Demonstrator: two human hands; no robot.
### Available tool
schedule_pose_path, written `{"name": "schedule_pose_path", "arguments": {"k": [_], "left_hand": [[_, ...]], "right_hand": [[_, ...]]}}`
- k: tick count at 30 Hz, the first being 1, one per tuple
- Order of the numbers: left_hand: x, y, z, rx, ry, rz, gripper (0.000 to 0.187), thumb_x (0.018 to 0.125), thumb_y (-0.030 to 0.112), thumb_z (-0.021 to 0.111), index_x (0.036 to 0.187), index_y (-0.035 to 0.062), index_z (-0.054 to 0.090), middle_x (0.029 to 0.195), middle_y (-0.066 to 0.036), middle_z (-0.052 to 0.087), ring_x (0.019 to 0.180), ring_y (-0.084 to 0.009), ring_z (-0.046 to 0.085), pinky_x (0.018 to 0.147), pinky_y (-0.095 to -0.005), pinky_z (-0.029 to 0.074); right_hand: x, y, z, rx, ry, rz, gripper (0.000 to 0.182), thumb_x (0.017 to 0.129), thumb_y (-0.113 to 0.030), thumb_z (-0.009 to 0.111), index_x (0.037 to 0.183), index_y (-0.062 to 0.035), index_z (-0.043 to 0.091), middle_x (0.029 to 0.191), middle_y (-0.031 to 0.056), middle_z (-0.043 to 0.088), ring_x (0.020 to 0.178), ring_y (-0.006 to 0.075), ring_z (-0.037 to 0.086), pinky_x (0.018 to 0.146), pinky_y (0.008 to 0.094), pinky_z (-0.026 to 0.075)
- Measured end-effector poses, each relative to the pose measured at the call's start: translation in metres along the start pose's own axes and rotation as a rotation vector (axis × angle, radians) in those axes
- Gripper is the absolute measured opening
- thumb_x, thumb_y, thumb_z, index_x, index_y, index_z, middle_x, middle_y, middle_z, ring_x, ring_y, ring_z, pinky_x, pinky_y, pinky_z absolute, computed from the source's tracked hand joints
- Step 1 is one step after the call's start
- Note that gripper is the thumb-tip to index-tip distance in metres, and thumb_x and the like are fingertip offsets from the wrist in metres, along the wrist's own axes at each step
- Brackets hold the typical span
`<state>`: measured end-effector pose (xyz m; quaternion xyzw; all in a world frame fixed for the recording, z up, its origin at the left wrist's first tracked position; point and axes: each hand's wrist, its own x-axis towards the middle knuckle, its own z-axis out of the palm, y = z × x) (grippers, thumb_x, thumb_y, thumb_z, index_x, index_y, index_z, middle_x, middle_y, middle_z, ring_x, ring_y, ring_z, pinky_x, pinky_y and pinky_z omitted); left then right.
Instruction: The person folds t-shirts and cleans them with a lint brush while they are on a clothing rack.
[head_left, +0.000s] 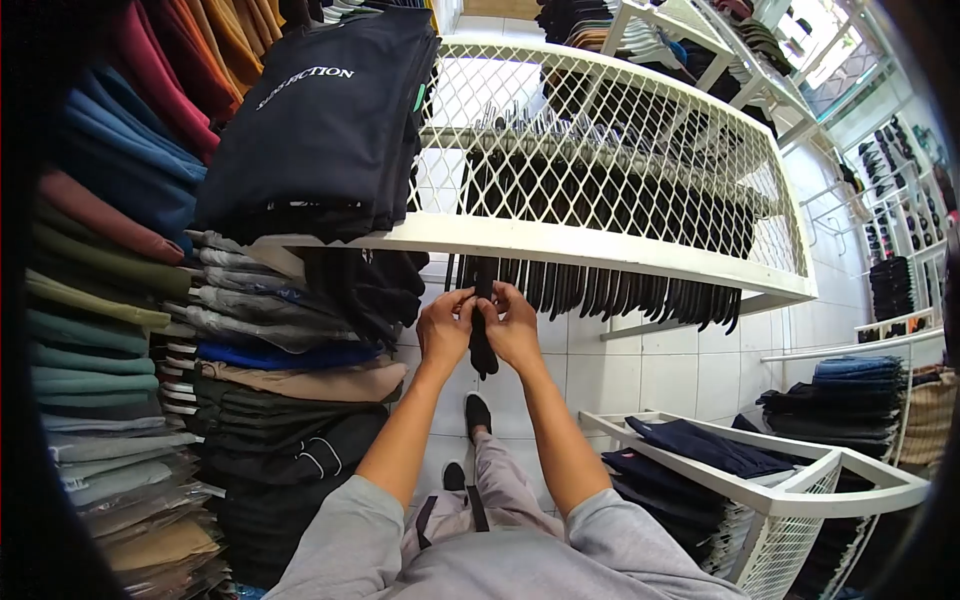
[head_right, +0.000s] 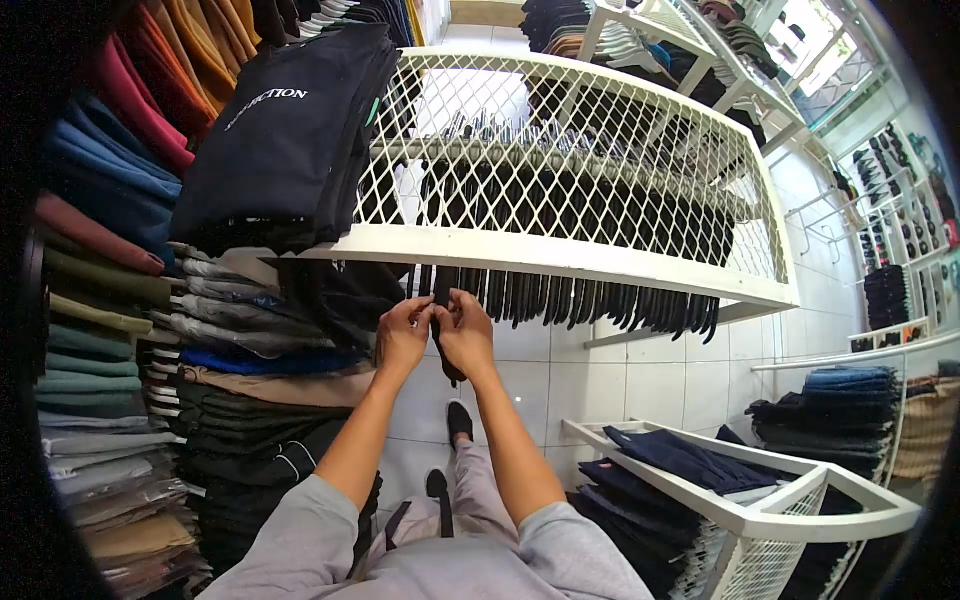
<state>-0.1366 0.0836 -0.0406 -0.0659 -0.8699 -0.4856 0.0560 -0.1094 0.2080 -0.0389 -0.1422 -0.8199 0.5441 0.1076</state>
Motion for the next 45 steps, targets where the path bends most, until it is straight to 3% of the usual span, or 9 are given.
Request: {"name": "schedule_pose_path", "arguments": {"k": [10, 16, 19, 21, 30, 32, 35, 41, 45], "left_hand": [[-0.001, 0.001, -0.008, -0.013, -0.076, -0.081, 0.020, 0.092, 0.023, 0.072, 0.105, 0.0099, 0.078, 0.088, -0.015, 0.076, 0.082, -0.0308, 0.075, 0.075, -0.0387, 0.057], [-0.015, -0.028, -0.009, -0.202, -0.222, -0.081, 0.029, 0.098, 0.021, 0.064, 0.119, 0.0034, 0.073, 0.093, -0.014, 0.078, 0.081, -0.0225, 0.077, 0.075, -0.0336, 0.058], [-0.048, -0.018, -0.028, -0.147, -0.270, -0.077, 0.033, 0.100, 0.023, 0.061, 0.124, 0.0025, 0.071, 0.092, -0.012, 0.077, 0.082, -0.0191, 0.075, 0.077, -0.0321, 0.057], [-0.076, -0.013, -0.044, -0.157, -0.313, -0.098, 0.034, 0.099, 0.025, 0.061, 0.124, 0.0028, 0.070, 0.092, -0.013, 0.077, 0.083, -0.0203, 0.075, 0.078, -0.0334, 0.057], [-0.211, -0.022, -0.112, -0.204, -0.380, -0.083, 0.038, 0.098, 0.029, 0.066, 0.128, 0.0050, 0.067, 0.099, -0.016, 0.075, 0.086, -0.0261, 0.075, 0.081, -0.0362, 0.056], [-0.226, -0.011, -0.127, -0.137, -0.352, -0.016, 0.041, 0.098, 0.026, 0.067, 0.133, 0.0040, 0.065, 0.094, -0.011, 0.073, 0.082, -0.0175, 0.070, 0.079, -0.0324, 0.054], [-0.234, 0.015, -0.138, -0.149, -0.319, 0.155, 0.044, 0.097, 0.026, 0.068, 0.135, 0.0045, 0.063, 0.101, -0.015, 0.075, 0.086, -0.0235, 0.071, 0.084, -0.0356, 0.055], [-0.241, 0.108, -0.131, 0.098, -0.248, 0.746, 0.076, 0.080, 0.021, 0.082, 0.148, 0.0122, 0.050, 0.153, -0.022, 0.040, 0.138, -0.0425, 0.041, 0.114, -0.0500, 0.035], [-0.253, 0.167, -0.114, -0.066, -0.480, 0.884, 0.024, 0.099, 0.029, 0.064, 0.103, 0.0055, 0.066, 0.096, -0.013, 0.071, 0.106, -0.0345, 0.065, 0.108, -0.0493, 0.038]], "right_hand": [[-0.005, -0.029, -0.025, 0.062, -0.112, 0.083, 0.034, 0.090, -0.017, 0.074, 0.117, 0.0026, 0.067, 0.093, 0.0131, 0.073, 0.080, 0.0209, 0.068, 0.076, 0.0324, 0.054], [-0.073, -0.002, -0.012, -0.012, -0.135, 0.123, 0.031, 0.088, -0.011, 0.071, 0.115, 0.0017, 0.063, 0.099, 0.0194, 0.074, 0.095, 0.0346, 0.072, 0.085, 0.0422, 0.054], [-0.114, 0.031, -0.005, -0.015, -0.099, 0.090, 0.030, 0.087, -0.012, 0.071, 0.112, 0.0012, 0.062, 0.099, 0.0197, 0.072, 0.093, 0.0366, 0.070, 0.084, 0.0427, 0.054], [-0.142, 0.046, -0.008, -0.123, -0.122, 0.062, 0.031, 0.090, -0.012, 0.072, 0.115, 0.0021, 0.060, 0.100, 0.0153, 0.069, 0.076, 0.0236, 0.069, 0.070, 0.0380, 0.055], [-0.307, 0.043, -0.056, -0.160, -0.083, 0.159, 0.029, 0.087, -0.014, 0.070, 0.113, -0.0025, 0.064, 0.099, 0.0180, 0.071, 0.083, 0.0339, 0.070, 0.079, 0.0440, 0.054], [-0.342, 0.038, -0.068, -0.166, -0.078, 0.163, 0.028, 0.087, -0.012, 0.069, 0.113, -0.0028, 0.064, 0.099, 0.0181, 0.070, 0.083, 0.0340, 0.070, 0.079, 0.0442, 0.054], [-0.393, 0.025, -0.093, -0.301, -0.010, 0.095, 0.029, 0.088, -0.011, 0.070, 0.115, -0.0037, 0.064, 0.100, 0.0186, 0.069, 0.089, 0.0381, 0.068, 0.081, 0.0459, 0.053], [-0.483, -0.039, -0.174, -0.446, 0.024, 0.006, 0.028, 0.087, -0.004, 0.069, 0.115, -0.0002, 0.063, 0.104, 0.0208, 0.066, 0.092, 0.0377, 0.066, 0.080, 0.0428, 0.053], [-0.540, -0.082, -0.228, -0.441, 0.159, 0.016, 0.028, 0.087, 0.003, 0.067, 0.115, 0.0007, 0.063, 0.101, 0.0192, 0.065, 0.090, 0.0350, 0.067, 0.079, 0.0386, 0.053]]}}
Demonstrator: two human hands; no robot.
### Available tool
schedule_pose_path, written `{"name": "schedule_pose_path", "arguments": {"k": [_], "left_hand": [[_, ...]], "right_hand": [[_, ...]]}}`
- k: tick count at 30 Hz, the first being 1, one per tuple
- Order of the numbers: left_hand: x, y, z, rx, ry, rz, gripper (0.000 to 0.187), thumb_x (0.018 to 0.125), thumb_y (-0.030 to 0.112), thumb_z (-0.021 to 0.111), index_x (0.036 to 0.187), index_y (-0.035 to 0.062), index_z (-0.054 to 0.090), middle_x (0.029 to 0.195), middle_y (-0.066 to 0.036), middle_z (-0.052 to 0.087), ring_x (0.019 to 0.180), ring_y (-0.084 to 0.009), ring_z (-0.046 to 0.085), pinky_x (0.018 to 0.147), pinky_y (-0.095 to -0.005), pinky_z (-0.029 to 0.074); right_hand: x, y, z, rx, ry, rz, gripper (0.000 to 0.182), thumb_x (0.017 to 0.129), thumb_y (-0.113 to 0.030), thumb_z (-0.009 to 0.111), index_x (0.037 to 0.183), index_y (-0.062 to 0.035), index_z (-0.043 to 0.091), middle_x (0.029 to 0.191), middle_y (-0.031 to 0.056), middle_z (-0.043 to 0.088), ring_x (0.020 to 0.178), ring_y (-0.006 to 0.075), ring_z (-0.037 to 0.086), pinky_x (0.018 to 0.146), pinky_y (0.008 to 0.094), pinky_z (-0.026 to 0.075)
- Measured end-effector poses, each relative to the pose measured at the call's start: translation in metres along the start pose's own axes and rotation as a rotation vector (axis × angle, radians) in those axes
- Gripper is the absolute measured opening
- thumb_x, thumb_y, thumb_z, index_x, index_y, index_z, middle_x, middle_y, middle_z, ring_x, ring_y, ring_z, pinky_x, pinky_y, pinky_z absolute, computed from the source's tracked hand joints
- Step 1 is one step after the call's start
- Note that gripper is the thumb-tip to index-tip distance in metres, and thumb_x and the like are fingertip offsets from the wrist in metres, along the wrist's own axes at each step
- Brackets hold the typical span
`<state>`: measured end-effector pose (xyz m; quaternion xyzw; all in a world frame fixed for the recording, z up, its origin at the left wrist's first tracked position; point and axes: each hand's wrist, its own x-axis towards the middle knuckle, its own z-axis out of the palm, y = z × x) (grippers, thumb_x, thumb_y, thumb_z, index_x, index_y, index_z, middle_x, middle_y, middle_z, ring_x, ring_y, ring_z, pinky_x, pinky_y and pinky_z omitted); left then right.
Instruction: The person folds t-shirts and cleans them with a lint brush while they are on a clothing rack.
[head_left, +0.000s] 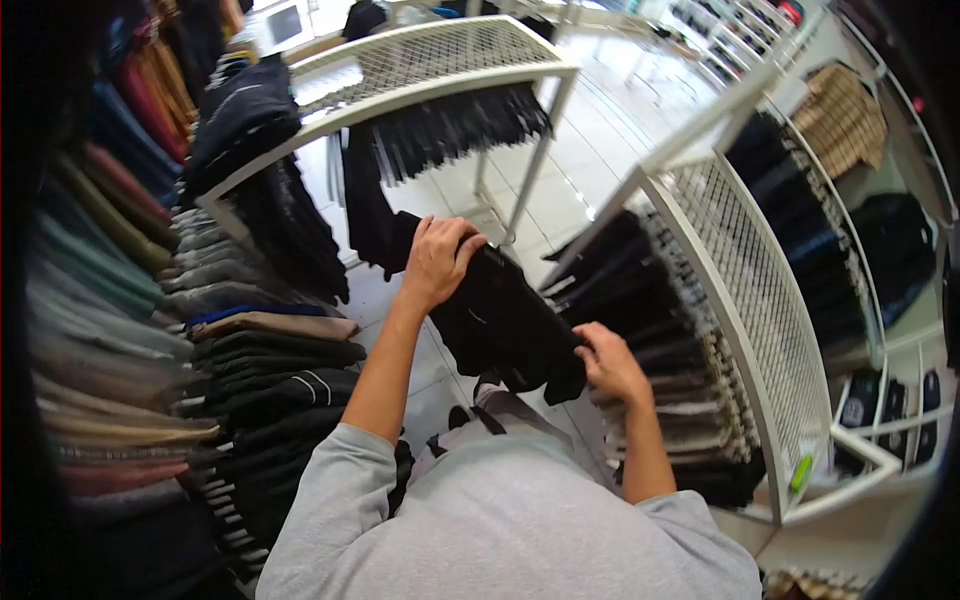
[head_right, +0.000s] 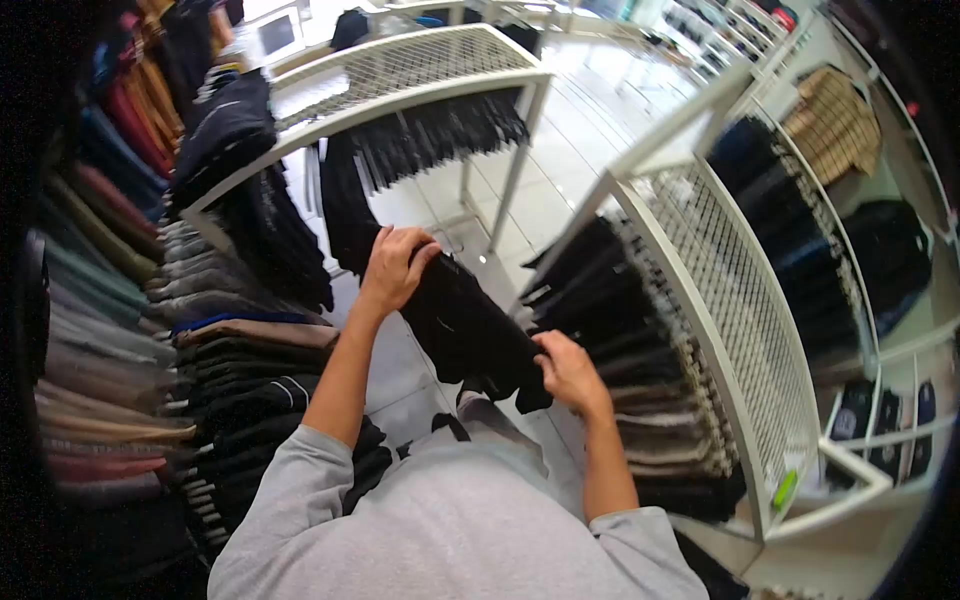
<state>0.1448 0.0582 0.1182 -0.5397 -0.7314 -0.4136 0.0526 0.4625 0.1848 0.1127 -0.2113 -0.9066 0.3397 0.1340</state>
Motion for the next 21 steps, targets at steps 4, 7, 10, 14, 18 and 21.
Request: {"name": "schedule_pose_path", "arguments": {"k": [4, 7, 10, 14, 18, 21], "left_hand": [[0.024, 0.052, 0.017, -0.268, -0.186, -0.043, 0.034, 0.098, 0.039, 0.066, 0.100, 0.0048, 0.064, 0.087, -0.014, 0.069, 0.091, -0.0366, 0.065, 0.093, -0.0457, 0.046], [0.029, 0.095, 0.028, -0.264, -0.281, 0.126, 0.041, 0.087, 0.039, 0.079, 0.099, 0.0027, 0.064, 0.087, -0.018, 0.068, 0.087, -0.0361, 0.065, 0.078, -0.0435, 0.049], [0.036, 0.141, 0.036, -0.260, -0.363, 0.145, 0.045, 0.078, 0.036, 0.086, 0.099, 0.0030, 0.064, 0.084, -0.017, 0.069, 0.082, -0.0350, 0.066, 0.074, -0.0422, 0.049], [0.047, 0.212, 0.047, -0.392, -0.389, 0.242, 0.043, 0.079, 0.034, 0.086, 0.101, 0.0050, 0.062, 0.085, -0.016, 0.070, 0.079, -0.0370, 0.067, 0.070, -0.0424, 0.051], [0.049, 0.295, 0.059, -0.479, -0.328, 0.381, 0.040, 0.073, 0.021, 0.091, 0.096, 0.0027, 0.063, 0.080, -0.013, 0.068, 0.073, -0.0296, 0.068, 0.070, -0.0348, 0.053], [0.044, 0.348, 0.081, -0.449, -0.280, 0.544, 0.044, 0.069, 0.022, 0.093, 0.093, 0.0025, 0.062, 0.078, -0.011, 0.067, 0.071, -0.0288, 0.067, 0.069, -0.0340, 0.052]], "right_hand": [[-0.045, -0.018, -0.055, 0.036, 0.072, 0.231, 0.024, 0.087, 0.004, 0.061, 0.111, 0.0010, 0.065, 0.104, 0.0205, 0.065, 0.098, 0.0415, 0.064, 0.084, 0.0420, 0.053], [-0.080, -0.017, -0.084, -0.110, 0.221, 0.223, 0.023, 0.087, 0.004, 0.062, 0.110, 0.0009, 0.065, 0.102, 0.0195, 0.065, 0.097, 0.0406, 0.064, 0.083, 0.0409, 0.052], [-0.112, -0.017, -0.107, -0.026, 0.388, 0.347, 0.021, 0.089, 0.001, 0.064, 0.110, -0.0001, 0.067, 0.099, 0.0169, 0.064, 0.095, 0.0363, 0.064, 0.086, 0.0369, 0.050], [-0.163, -0.017, -0.144, 0.025, 0.608, 0.278, 0.021, 0.095, -0.005, 0.065, 0.114, 0.0018, 0.067, 0.105, 0.0129, 0.067, 0.099, 0.0249, 0.065, 0.093, 0.0323, 0.048], [-0.221, -0.012, -0.175, 0.089, 0.789, 0.315, 0.019, 0.098, -0.007, 0.063, 0.115, 0.0006, 0.068, 0.109, 0.0097, 0.069, 0.106, 0.0189, 0.062, 0.100, 0.0311, 0.044], [-0.270, 0.001, -0.191, 0.117, 0.909, 0.298, 0.020, 0.097, -0.007, 0.066, 0.116, 0.0014, 0.069, 0.111, 0.0093, 0.069, 0.109, 0.0184, 0.062, 0.102, 0.0304, 0.042]]}}
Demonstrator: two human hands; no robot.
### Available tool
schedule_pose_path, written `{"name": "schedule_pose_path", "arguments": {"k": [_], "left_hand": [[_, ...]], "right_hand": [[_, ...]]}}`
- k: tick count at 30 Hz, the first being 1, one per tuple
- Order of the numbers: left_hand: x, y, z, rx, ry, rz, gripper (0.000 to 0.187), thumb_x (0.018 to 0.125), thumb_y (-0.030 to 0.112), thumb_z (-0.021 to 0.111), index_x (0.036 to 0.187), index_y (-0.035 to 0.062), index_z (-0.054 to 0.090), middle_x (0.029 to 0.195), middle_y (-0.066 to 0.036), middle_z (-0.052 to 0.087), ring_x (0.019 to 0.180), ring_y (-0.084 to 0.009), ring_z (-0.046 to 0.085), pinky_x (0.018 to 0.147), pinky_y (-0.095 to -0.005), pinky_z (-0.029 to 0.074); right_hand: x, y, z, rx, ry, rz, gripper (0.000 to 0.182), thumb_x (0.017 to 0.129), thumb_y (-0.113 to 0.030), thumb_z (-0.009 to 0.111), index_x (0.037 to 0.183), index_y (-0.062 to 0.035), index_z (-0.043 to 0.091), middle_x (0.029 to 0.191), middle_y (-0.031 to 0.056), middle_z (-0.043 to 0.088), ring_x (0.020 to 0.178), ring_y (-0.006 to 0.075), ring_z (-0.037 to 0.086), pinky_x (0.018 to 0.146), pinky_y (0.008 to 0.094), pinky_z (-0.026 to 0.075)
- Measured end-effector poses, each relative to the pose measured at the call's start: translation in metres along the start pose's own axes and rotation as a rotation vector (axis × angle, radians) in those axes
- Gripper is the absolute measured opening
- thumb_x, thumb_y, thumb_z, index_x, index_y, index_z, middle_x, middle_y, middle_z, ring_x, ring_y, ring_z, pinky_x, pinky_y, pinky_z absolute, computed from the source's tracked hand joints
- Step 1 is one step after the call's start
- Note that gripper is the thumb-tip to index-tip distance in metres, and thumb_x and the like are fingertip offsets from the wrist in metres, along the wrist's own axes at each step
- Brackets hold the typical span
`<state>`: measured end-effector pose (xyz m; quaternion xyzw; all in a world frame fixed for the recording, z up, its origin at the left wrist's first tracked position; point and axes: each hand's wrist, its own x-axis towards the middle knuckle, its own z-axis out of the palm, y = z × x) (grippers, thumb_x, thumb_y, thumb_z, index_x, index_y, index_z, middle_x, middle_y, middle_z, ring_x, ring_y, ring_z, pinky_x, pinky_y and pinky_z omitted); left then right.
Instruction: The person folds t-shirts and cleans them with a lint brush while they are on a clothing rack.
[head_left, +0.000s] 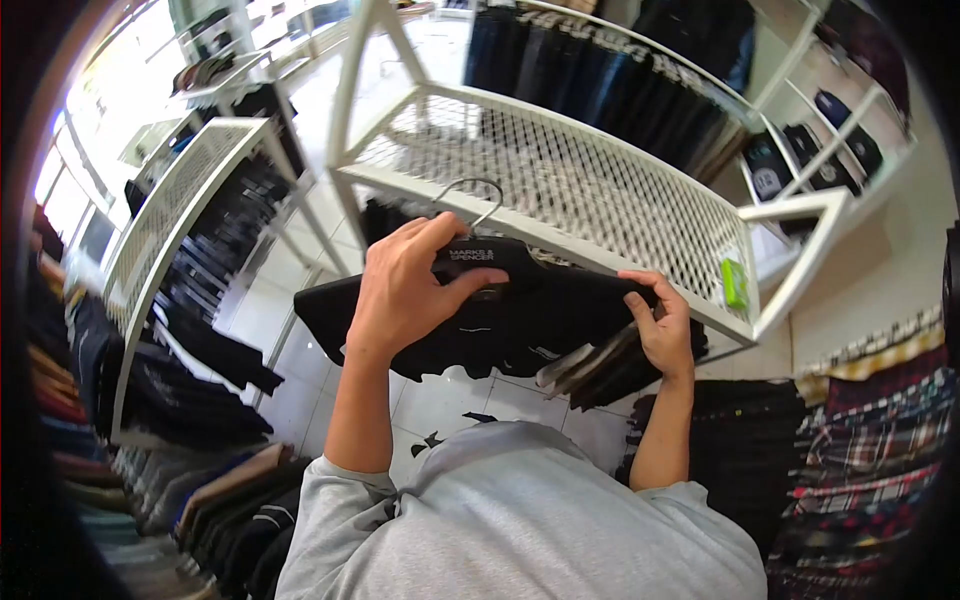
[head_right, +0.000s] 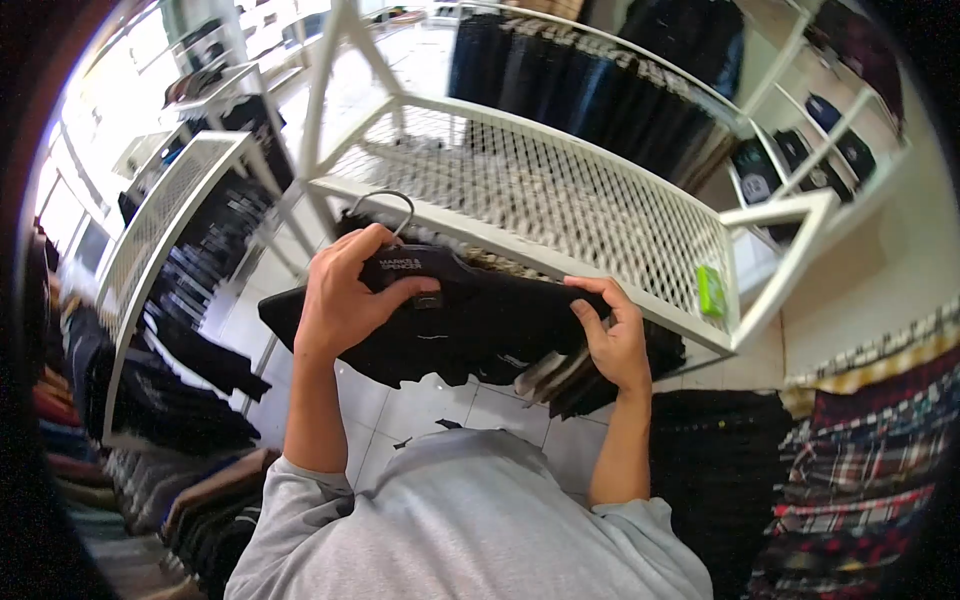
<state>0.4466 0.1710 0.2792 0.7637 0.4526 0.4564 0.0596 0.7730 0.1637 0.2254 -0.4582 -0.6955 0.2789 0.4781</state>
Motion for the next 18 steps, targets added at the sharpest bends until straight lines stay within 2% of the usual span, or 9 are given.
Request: {"name": "schedule_pose_path", "arguments": {"k": [2, 4, 6, 10, 11, 12, 14, 16, 18], "left_hand": [[0.016, 0.020, 0.025, 0.013, -0.046, -0.088, 0.045, 0.068, 0.023, 0.093, 0.090, 0.0021, 0.061, 0.077, -0.012, 0.066, 0.070, -0.0276, 0.065, 0.067, -0.0332, 0.051], [0.030, 0.039, 0.053, -0.011, -0.048, -0.017, 0.044, 0.068, 0.023, 0.093, 0.087, 0.0015, 0.059, 0.074, -0.013, 0.065, 0.064, -0.0274, 0.063, 0.063, -0.0334, 0.049], [0.038, 0.057, 0.076, -0.063, -0.061, -0.050, 0.043, 0.069, 0.022, 0.093, 0.085, 0.0013, 0.058, 0.069, -0.013, 0.063, 0.059, -0.0280, 0.060, 0.060, -0.0341, 0.048], [0.054, 0.090, 0.117, 0.018, -0.102, -0.026, 0.042, 0.071, 0.022, 0.091, 0.084, 0.0008, 0.057, 0.064, -0.014, 0.061, 0.055, -0.0246, 0.061, 0.058, -0.0333, 0.048], [0.055, 0.095, 0.128, 0.005, -0.118, -0.002, 0.042, 0.071, 0.022, 0.091, 0.084, 0.0008, 0.057, 0.064, -0.014, 0.061, 0.055, -0.0246, 0.061, 0.058, -0.0333, 0.048], [0.055, 0.099, 0.138, -0.011, -0.122, -0.010, 0.042, 0.071, 0.021, 0.091, 0.084, 0.0005, 0.058, 0.065, -0.014, 0.062, 0.055, -0.0240, 0.061, 0.058, -0.0325, 0.048], [0.061, 0.107, 0.155, -0.025, -0.154, -0.001, 0.041, 0.072, 0.021, 0.091, 0.084, 0.0003, 0.058, 0.065, -0.014, 0.062, 0.055, -0.0234, 0.061, 0.058, -0.0317, 0.048], [0.059, 0.113, 0.165, -0.044, -0.182, -0.082, 0.039, 0.073, 0.020, 0.090, 0.084, -0.0003, 0.059, 0.067, -0.013, 0.066, 0.057, -0.0206, 0.063, 0.060, -0.0303, 0.049], [0.057, 0.114, 0.172, -0.052, -0.207, -0.114, 0.038, 0.074, 0.019, 0.090, 0.083, -0.0008, 0.058, 0.069, -0.012, 0.068, 0.059, -0.0177, 0.063, 0.061, -0.0302, 0.050]], "right_hand": [[-0.006, 0.015, -0.027, 0.039, 0.059, 0.007, 0.020, 0.096, -0.006, 0.067, 0.115, 0.0022, 0.069, 0.113, 0.0096, 0.069, 0.110, 0.0181, 0.062, 0.103, 0.0298, 0.042], [-0.013, 0.030, -0.056, 0.018, 0.125, 0.013, 0.020, 0.096, -0.007, 0.068, 0.114, 0.0027, 0.068, 0.113, 0.0102, 0.070, 0.111, 0.0183, 0.062, 0.102, 0.0299, 0.043], [-0.022, 0.044, -0.078, 0.049, 0.167, 0.044, 0.021, 0.096, -0.008, 0.069, 0.113, 0.0028, 0.068, 0.112, 0.0098, 0.070, 0.110, 0.0181, 0.063, 0.102, 0.0306, 0.043], [-0.031, 0.086, -0.123, 0.026, 0.321, 0.066, 0.019, 0.096, -0.016, 0.071, 0.110, -0.0022, 0.071, 0.108, 0.0072, 0.071, 0.102, 0.0164, 0.064, 0.092, 0.0296, 0.047], [-0.030, 0.090, -0.133, -0.151, 0.402, 0.050, 0.020, 0.096, -0.019, 0.072, 0.108, -0.0044, 0.072, 0.106, 0.0077, 0.071, 0.098, 0.0182, 0.064, 0.087, 0.0292, 0.046], [-0.028, 0.090, -0.141, -0.310, 0.520, -0.010, 0.022, 0.094, -0.021, 0.074, 0.109, -0.0049, 0.072, 0.106, 0.0111, 0.070, 0.099, 0.0254, 0.065, 0.087, 0.0338, 0.048], [-0.020, 0.118, -0.163, -0.551, 0.635, -0.067, 0.025, 0.092, -0.022, 0.074, 0.111, -0.0057, 0.072, 0.108, 0.0140, 0.067, 0.102, 0.0325, 0.064, 0.089, 0.0405, 0.049], [-0.013, 0.144, -0.181, -0.652, 0.619, -0.080, 0.030, 0.091, -0.025, 0.075, 0.114, -0.0068, 0.071, 0.109, 0.0157, 0.065, 0.107, 0.0359, 0.063, 0.092, 0.0447, 0.049], [-0.008, 0.165, -0.186, -0.804, 0.577, 0.002, 0.041, 0.091, -0.037, 0.073, 0.123, -0.0119, 0.068, 0.118, 0.0169, 0.062, 0.112, 0.0373, 0.060, 0.094, 0.0489, 0.047]]}}
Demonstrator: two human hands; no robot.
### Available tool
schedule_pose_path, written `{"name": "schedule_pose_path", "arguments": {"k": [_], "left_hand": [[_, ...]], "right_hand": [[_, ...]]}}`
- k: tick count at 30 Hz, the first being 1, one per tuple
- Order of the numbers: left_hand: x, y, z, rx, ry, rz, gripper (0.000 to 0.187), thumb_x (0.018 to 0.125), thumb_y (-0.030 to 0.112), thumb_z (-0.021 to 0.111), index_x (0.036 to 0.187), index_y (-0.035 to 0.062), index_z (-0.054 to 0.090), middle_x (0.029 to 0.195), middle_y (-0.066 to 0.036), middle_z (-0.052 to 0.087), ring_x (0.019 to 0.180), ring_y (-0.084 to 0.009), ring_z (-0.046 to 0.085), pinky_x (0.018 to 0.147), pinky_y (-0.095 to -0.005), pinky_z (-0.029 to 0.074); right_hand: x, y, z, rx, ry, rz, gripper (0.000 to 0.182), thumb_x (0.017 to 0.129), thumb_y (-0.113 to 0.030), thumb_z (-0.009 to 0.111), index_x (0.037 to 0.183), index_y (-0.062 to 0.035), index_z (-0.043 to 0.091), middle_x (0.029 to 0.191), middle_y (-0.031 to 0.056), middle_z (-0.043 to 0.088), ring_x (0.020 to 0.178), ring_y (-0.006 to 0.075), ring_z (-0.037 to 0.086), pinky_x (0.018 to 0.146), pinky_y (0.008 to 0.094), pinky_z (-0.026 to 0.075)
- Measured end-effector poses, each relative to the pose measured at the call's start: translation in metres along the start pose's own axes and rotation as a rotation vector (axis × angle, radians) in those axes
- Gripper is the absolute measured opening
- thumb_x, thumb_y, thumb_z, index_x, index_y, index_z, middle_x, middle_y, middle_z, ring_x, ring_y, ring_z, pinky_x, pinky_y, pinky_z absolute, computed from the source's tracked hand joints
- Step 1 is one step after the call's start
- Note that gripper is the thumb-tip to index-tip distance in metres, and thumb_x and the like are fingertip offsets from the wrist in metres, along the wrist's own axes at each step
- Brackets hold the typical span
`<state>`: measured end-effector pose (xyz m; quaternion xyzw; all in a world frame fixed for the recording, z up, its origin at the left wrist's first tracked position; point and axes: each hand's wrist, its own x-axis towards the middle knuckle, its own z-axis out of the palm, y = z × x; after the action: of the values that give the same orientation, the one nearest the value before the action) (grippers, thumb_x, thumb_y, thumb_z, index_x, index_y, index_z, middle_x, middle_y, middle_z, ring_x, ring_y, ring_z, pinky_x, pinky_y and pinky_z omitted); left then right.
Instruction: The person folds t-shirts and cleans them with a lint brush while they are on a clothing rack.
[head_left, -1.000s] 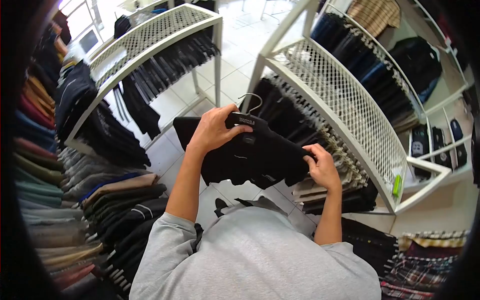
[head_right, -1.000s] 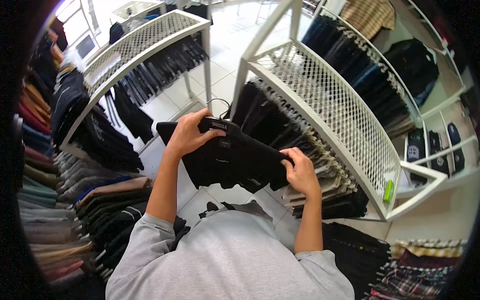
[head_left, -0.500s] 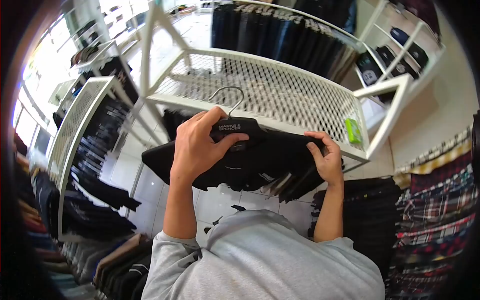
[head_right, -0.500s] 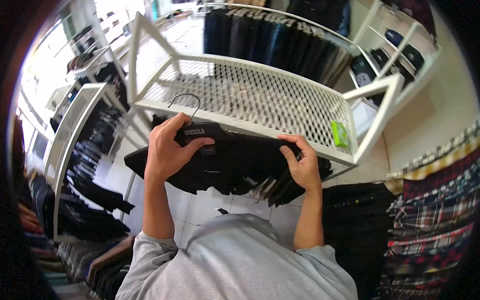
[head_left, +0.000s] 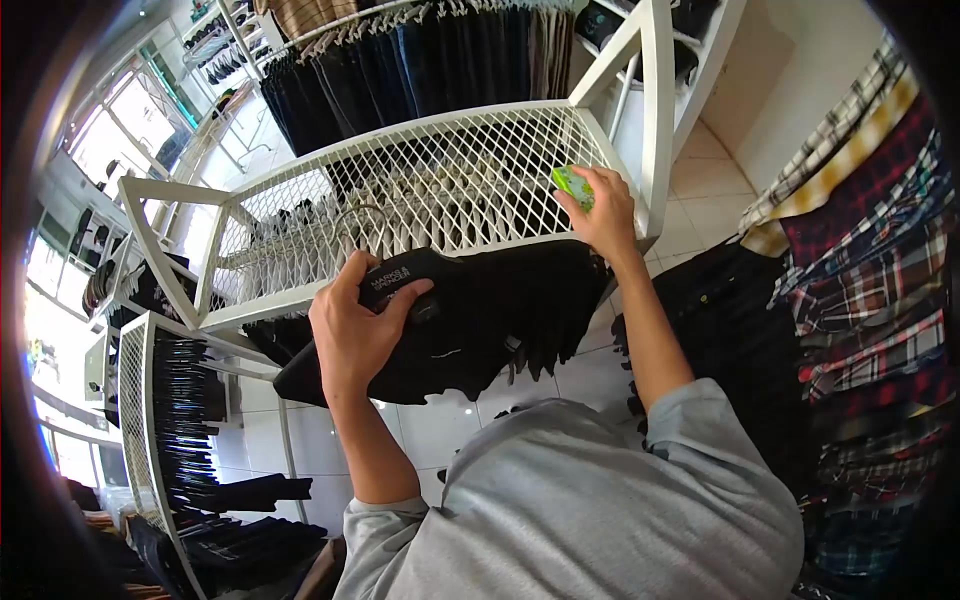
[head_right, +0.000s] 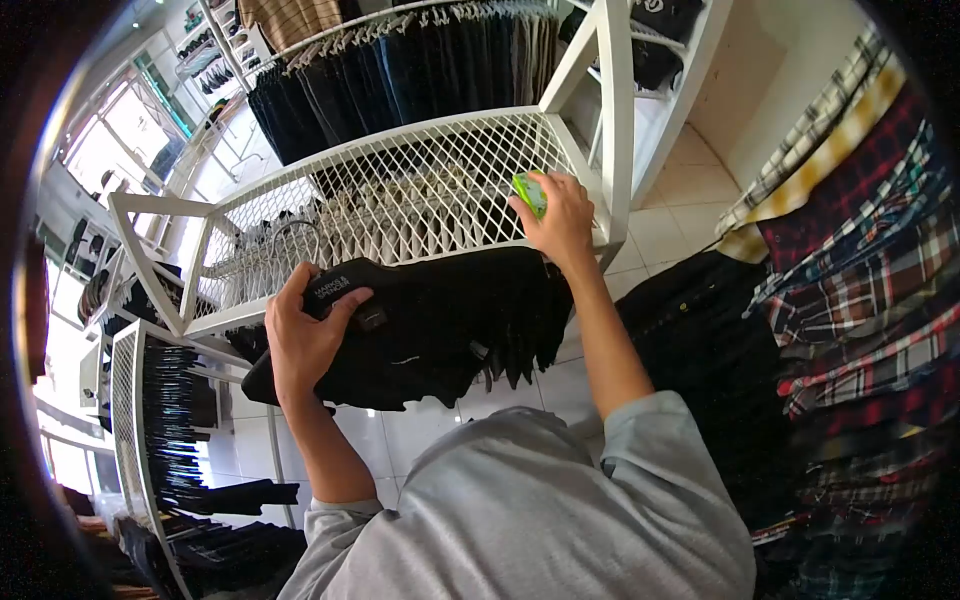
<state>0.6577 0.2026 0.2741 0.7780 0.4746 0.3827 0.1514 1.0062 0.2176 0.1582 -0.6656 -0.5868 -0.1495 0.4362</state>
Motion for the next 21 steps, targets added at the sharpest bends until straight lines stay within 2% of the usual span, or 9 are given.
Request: {"name": "schedule_pose_path", "arguments": {"k": [3, 6, 8, 10, 11, 12, 14, 18, 21], "left_hand": [[-0.003, -0.002, 0.003, -0.034, 0.029, 0.003, 0.039, 0.076, 0.020, 0.089, 0.081, -0.0013, 0.057, 0.069, -0.010, 0.068, 0.059, -0.0155, 0.061, 0.060, -0.0305, 0.049], [-0.012, -0.004, -0.004, -0.001, 0.026, -0.096, 0.041, 0.076, 0.021, 0.089, 0.082, -0.0022, 0.057, 0.068, -0.012, 0.066, 0.058, -0.0156, 0.057, 0.060, -0.0307, 0.048], [-0.019, -0.010, -0.011, 0.070, 0.071, -0.067, 0.043, 0.076, 0.022, 0.090, 0.082, -0.0031, 0.056, 0.067, -0.013, 0.063, 0.059, -0.0180, 0.054, 0.061, -0.0321, 0.047], [-0.030, -0.017, -0.021, 0.102, 0.116, -0.063, 0.043, 0.074, 0.022, 0.091, 0.083, -0.0025, 0.056, 0.068, -0.018, 0.065, 0.059, -0.0343, 0.063, 0.060, -0.0353, 0.050], [-0.036, -0.019, -0.026, 0.136, 0.150, -0.052, 0.042, 0.074, 0.021, 0.091, 0.082, -0.0019, 0.056, 0.068, -0.018, 0.065, 0.059, -0.0345, 0.063, 0.060, -0.0358, 0.050], [-0.042, -0.028, -0.030, 0.073, 0.152, -0.115, 0.042, 0.074, 0.020, 0.091, 0.082, -0.0014, 0.056, 0.067, -0.018, 0.065, 0.058, -0.0316, 0.064, 0.059, -0.0349, 0.049], [-0.052, -0.038, -0.039, 0.086, 0.165, -0.196, 0.042, 0.074, 0.021, 0.091, 0.081, -0.0006, 0.055, 0.065, -0.017, 0.064, 0.055, -0.0268, 0.063, 0.057, -0.0342, 0.048], [-0.074, -0.063, -0.058, 0.026, 0.207, -0.239, 0.043, 0.076, 0.021, 0.091, 0.078, 0.0005, 0.054, 0.062, -0.012, 0.063, 0.052, -0.0192, 0.057, 0.054, -0.0314, 0.046], [-0.092, -0.078, -0.097, 0.135, 0.240, -0.301, 0.041, 0.076, 0.020, 0.091, 0.076, 0.0003, 0.054, 0.061, -0.010, 0.062, 0.053, -0.0146, 0.057, 0.054, -0.0300, 0.045]], "right_hand": [[-0.004, 0.010, 0.015, -0.160, -0.131, 0.094, 0.048, 0.094, -0.036, 0.071, 0.133, -0.0082, 0.064, 0.121, 0.0191, 0.061, 0.117, 0.0383, 0.057, 0.101, 0.0469, 0.045], [-0.006, 0.008, 0.025, -0.268, -0.244, 0.153, 0.052, 0.095, -0.034, 0.068, 0.142, -0.0155, 0.056, 0.123, 0.0190, 0.060, 0.116, 0.0374, 0.059, 0.094, 0.0487, 0.048], [-0.006, -0.007, 0.018, 0.038, -0.095, 0.208, 0.056, 0.096, -0.030, 0.067, 0.146, -0.0121, 0.051, 0.125, 0.0206, 0.059, 0.116, 0.0380, 0.059, 0.095, 0.0476, 0.049], [-0.010, -0.049, -0.001, 0.251, 0.107, 0.121, 0.051, 0.096, -0.019, 0.064, 0.144, -0.0043, 0.051, 0.122, 0.0218, 0.059, 0.112, 0.0383, 0.061, 0.094, 0.0447, 0.050], [-0.012, -0.074, -0.013, 0.382, 0.170, 0.085, 0.049, 0.096, -0.015, 0.062, 0.143, -0.0024, 0.052, 0.120, 0.0218, 0.060, 0.110, 0.0379, 0.061, 0.093, 0.0438, 0.050], [-0.017, -0.108, -0.028, 0.489, 0.129, 0.129, 0.047, 0.096, -0.011, 0.060, 0.141, -0.0001, 0.054, 0.119, 0.0218, 0.060, 0.108, 0.0359, 0.061, 0.092, 0.0417, 0.050], [-0.035, -0.157, -0.035, 0.626, 0.071, 0.004, 0.050, 0.093, -0.016, 0.065, 0.139, 0.0005, 0.056, 0.117, 0.0212, 0.061, 0.105, 0.0350, 0.063, 0.091, 0.0427, 0.051], [-0.087, -0.231, -0.006, 0.643, -0.180, -0.231, 0.056, 0.090, -0.022, 0.072, 0.141, -0.0052, 0.055, 0.124, 0.0217, 0.059, 0.107, 0.0395, 0.063, 0.093, 0.0448, 0.054], [-0.105, -0.231, 0.041, 0.414, -0.096, -0.092, 0.059, 0.091, -0.020, 0.071, 0.145, -0.0073, 0.051, 0.126, 0.0218, 0.057, 0.109, 0.0401, 0.062, 0.091, 0.0452, 0.055]]}}
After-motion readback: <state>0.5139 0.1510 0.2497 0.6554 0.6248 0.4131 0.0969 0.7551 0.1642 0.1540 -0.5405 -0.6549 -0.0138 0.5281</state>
